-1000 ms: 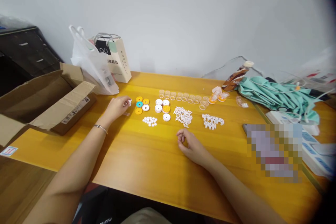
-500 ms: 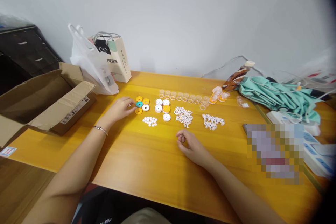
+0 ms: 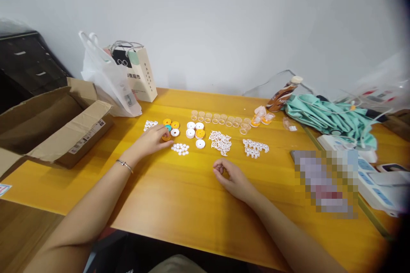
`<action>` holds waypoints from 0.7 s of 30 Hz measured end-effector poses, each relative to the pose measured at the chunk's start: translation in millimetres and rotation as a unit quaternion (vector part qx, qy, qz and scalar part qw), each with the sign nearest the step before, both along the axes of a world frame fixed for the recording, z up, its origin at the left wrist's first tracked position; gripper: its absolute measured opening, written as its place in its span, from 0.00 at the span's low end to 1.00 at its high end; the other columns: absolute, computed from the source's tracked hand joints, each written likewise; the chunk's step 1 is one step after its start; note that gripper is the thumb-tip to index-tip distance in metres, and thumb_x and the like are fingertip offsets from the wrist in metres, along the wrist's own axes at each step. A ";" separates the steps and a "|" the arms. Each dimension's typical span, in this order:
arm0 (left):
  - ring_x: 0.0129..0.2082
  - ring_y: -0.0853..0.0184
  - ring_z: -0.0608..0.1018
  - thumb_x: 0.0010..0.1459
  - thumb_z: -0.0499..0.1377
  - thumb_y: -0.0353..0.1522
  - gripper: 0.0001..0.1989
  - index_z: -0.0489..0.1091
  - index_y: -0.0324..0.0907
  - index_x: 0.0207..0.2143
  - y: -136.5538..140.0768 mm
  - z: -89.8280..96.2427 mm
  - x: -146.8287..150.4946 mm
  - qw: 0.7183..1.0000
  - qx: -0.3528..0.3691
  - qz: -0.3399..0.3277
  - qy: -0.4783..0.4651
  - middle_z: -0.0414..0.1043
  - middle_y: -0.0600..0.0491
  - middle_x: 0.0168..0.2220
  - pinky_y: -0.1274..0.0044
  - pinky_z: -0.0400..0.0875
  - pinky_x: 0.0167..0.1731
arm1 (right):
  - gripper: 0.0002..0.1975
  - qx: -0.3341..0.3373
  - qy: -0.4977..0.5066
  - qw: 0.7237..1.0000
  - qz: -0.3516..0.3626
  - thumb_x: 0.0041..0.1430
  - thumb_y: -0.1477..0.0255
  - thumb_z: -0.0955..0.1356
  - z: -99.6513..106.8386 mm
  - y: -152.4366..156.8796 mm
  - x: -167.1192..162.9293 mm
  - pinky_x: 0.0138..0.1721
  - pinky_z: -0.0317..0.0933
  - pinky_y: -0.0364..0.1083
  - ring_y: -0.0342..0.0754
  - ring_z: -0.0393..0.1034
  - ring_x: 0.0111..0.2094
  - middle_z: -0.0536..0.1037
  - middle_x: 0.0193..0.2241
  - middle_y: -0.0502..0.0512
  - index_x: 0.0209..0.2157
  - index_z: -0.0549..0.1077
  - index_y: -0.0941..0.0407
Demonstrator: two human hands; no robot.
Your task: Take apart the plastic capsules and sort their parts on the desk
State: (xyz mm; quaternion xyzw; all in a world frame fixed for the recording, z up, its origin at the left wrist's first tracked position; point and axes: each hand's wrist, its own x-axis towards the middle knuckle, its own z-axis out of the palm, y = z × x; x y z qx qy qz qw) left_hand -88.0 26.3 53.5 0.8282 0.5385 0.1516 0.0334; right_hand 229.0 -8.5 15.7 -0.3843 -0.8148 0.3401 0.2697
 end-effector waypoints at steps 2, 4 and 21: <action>0.32 0.65 0.70 0.59 0.51 0.38 0.11 0.66 0.40 0.31 -5.6 3.3 10.3 0.999 0.013 -0.040 -0.002 0.67 0.50 0.31 0.74 0.64 0.34 | 0.06 0.017 0.016 0.999 -0.023 0.59 0.69 0.59 4.1 1.8 4.8 0.32 0.60 0.44 0.44 0.63 0.28 0.68 0.26 0.51 0.31 0.64 0.55; 0.33 0.66 0.71 0.61 0.48 0.36 0.12 0.67 0.41 0.32 -14.2 4.5 25.7 0.996 0.017 -0.087 -0.025 0.68 0.50 0.31 0.73 0.65 0.36 | 0.08 0.046 0.035 0.996 -0.070 0.59 0.68 0.59 8.9 5.8 11.8 0.33 0.60 0.44 0.45 0.63 0.29 0.69 0.26 0.51 0.30 0.65 0.55; 0.61 0.60 0.54 0.59 0.49 0.47 0.32 0.49 0.40 0.60 -69.0 -28.1 105.8 0.917 -0.082 -0.388 -0.043 0.49 0.46 0.61 0.69 0.44 0.61 | 0.11 0.036 0.154 0.876 -0.457 0.43 0.66 0.68 23.0 104.3 92.5 0.33 0.57 0.45 0.42 0.60 0.25 0.70 0.27 0.51 0.28 0.67 0.57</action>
